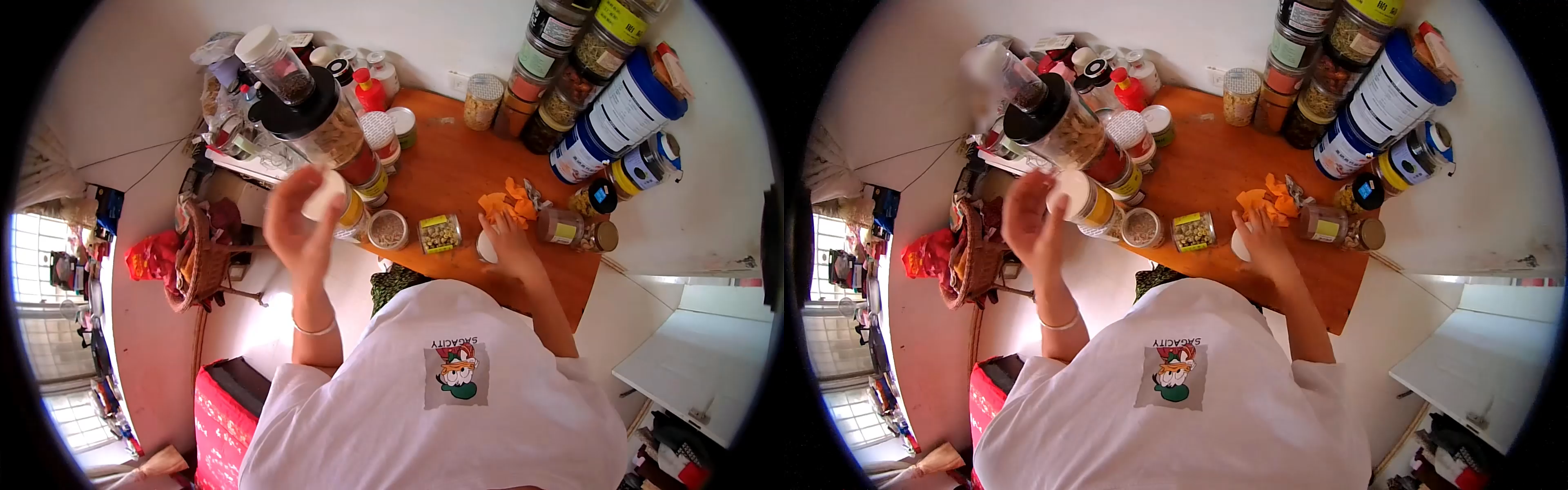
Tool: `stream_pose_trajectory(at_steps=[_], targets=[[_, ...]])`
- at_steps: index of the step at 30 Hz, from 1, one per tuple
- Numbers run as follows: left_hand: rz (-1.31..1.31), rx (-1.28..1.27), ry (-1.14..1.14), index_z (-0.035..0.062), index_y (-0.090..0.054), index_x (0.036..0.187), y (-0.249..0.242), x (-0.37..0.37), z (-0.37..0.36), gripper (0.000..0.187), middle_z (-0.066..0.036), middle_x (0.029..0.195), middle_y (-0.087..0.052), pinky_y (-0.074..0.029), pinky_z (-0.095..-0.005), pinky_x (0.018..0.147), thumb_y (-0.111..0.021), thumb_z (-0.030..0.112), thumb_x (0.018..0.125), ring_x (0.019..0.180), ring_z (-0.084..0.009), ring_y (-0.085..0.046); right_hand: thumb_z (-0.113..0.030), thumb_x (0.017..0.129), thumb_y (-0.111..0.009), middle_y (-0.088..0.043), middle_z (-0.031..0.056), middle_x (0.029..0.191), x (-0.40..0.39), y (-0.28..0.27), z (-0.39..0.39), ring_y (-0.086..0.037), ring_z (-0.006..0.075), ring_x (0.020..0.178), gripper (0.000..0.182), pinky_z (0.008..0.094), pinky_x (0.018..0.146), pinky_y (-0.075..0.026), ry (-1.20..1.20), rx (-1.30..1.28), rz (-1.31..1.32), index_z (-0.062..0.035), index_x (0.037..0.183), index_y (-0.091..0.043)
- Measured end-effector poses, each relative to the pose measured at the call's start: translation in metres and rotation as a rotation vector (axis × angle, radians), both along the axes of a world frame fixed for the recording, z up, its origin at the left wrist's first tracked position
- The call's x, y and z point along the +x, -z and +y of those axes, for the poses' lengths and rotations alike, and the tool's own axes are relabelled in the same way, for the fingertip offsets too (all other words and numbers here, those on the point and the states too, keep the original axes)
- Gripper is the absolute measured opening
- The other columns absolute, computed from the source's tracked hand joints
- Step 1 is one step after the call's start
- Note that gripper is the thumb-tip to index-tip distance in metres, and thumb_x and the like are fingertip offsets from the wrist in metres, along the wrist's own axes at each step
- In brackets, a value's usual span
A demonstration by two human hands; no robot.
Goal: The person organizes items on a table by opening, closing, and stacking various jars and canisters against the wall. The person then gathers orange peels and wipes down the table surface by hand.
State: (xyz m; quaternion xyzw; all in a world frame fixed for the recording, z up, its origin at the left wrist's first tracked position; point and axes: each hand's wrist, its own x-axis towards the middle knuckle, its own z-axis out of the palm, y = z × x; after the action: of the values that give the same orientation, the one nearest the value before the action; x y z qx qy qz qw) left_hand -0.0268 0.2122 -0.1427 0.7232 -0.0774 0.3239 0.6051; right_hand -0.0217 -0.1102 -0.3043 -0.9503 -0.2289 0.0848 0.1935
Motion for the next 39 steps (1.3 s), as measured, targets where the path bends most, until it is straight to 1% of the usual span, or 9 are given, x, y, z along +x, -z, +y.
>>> stream_pose_trajectory(at_steps=[5,10,12,15,16,21,25,28,39], targets=[[-0.09,0.519,-0.324,-0.0035,-0.041,0.138,-0.049,0.045,0.026,0.09,-0.02,0.131,-0.051,-0.043,-0.0417,0.104,-0.09,0.017,0.065,0.121,-0.03,-0.053,-0.022,0.079,-0.079,-0.04,0.0199,0.148,0.068,-0.158,0.082,-0.038,0.0323,0.138,0.086,0.0419,0.112,-0.034,-0.205,0.743,-0.261,-0.0069,0.149,-0.03],[0.011,0.77,-0.37,-0.0058,-0.033,0.142,-0.047,0.072,0.032,0.107,-0.026,0.135,-0.049,-0.045,-0.0425,0.101,-0.091,0.031,0.061,0.122,-0.0376,-0.052,-0.031,0.076,-0.081,-0.042,0.0218,0.145,0.134,-0.232,0.194,-0.044,0.0361,0.132,0.092,0.0413,0.106,-0.04,-0.331,0.989,-0.622,-0.0055,0.149,-0.031],[0.023,0.754,-0.395,-0.007,-0.035,0.14,-0.046,0.079,0.03,0.108,-0.028,0.132,-0.051,-0.045,-0.0438,0.099,-0.091,0.038,0.06,0.12,-0.0401,-0.053,-0.032,0.074,-0.081,-0.057,0.0214,0.128,0.153,-0.237,0.227,-0.06,0.0346,0.113,0.086,0.0397,0.092,-0.049,-0.183,0.963,-0.767,-0.0036,0.143,-0.038],[0.169,0.647,-0.331,-0.0066,-0.038,0.138,-0.054,0.079,0.028,0.105,-0.027,0.128,-0.054,-0.046,-0.044,0.096,-0.091,0.038,0.06,0.116,-0.04,-0.055,-0.029,0.074,-0.079,-0.069,0.0165,0.102,0.161,-0.24,0.225,-0.069,0.0316,0.09,0.072,0.0382,0.078,-0.054,-0.245,0.961,-0.41,-0.0025,0.132,-0.046],[0.143,0.722,-0.379,-0.0061,-0.041,0.136,-0.056,0.08,0.028,0.102,-0.026,0.124,-0.057,-0.048,-0.0435,0.094,-0.091,0.038,0.059,0.112,-0.0388,-0.058,-0.026,0.075,-0.077,-0.071,0.011,0.084,0.153,-0.241,0.215,-0.071,0.0273,0.076,0.06,0.0365,0.071,-0.056,-0.12,1.018,-0.554,-0.0028,0.123,-0.051],[0.137,0.632,-0.238,-0.0053,-0.046,0.135,-0.061,0.085,0.043,0.097,-0.023,0.121,-0.06,-0.048,-0.0401,0.095,-0.093,0.032,0.058,0.11,-0.0335,-0.061,-0.008,0.082,-0.077,-0.067,0.0066,0.1,0.134,-0.195,0.121,-0.065,0.0124,0.086,0.051,0.0271,0.071,-0.053,0.035,1.372,-0.461,-0.0007,0.124,-0.05],[0.151,0.439,0.172,-0.0048,-0.045,0.137,-0.082,0.098,0.036,0.097,-0.018,0.121,-0.062,-0.045,-0.0369,0.101,-0.092,0.026,0.058,0.112,-0.0255,-0.061,-0.018,0.077,-0.082,-0.065,0.0109,0.107,0.101,-0.12,0.042,-0.062,0.0133,0.093,0.055,0.0288,0.076,-0.052,0.427,1.012,-0.302,-0.001,0.122,-0.054],[0.135,0.274,0.46,-0.0049,-0.042,0.139,-0.098,0.133,0.02,0.099,-0.017,0.124,-0.06,-0.044,-0.036,0.102,-0.092,0.028,0.06,0.115,-0.0243,-0.059,-0.019,0.077,-0.082,-0.066,0.0107,0.103,0.067,-0.075,0.013,-0.063,0.0153,0.09,0.054,0.0305,0.075,-0.052,0.504,1.116,-0.197,-0.0004,0.12,-0.055],[0.147,1.241,0.522,-0.0016,-0.047,0.127,0.007,0.355,-0.075,0.09,-0.022,0.123,-0.052,-0.045,-0.041,0.1,-0.088,0.03,0.053,0.114,-0.0368,-0.053,-0.014,0.073,-0.082,-0.063,0.0135,0.106,0.019,-0.055,-0.018,-0.062,0.0252,0.096,0.051,0.0355,0.078,-0.049,0.678,0.762,-0.124,-0.0011,0.116,-0.056]])
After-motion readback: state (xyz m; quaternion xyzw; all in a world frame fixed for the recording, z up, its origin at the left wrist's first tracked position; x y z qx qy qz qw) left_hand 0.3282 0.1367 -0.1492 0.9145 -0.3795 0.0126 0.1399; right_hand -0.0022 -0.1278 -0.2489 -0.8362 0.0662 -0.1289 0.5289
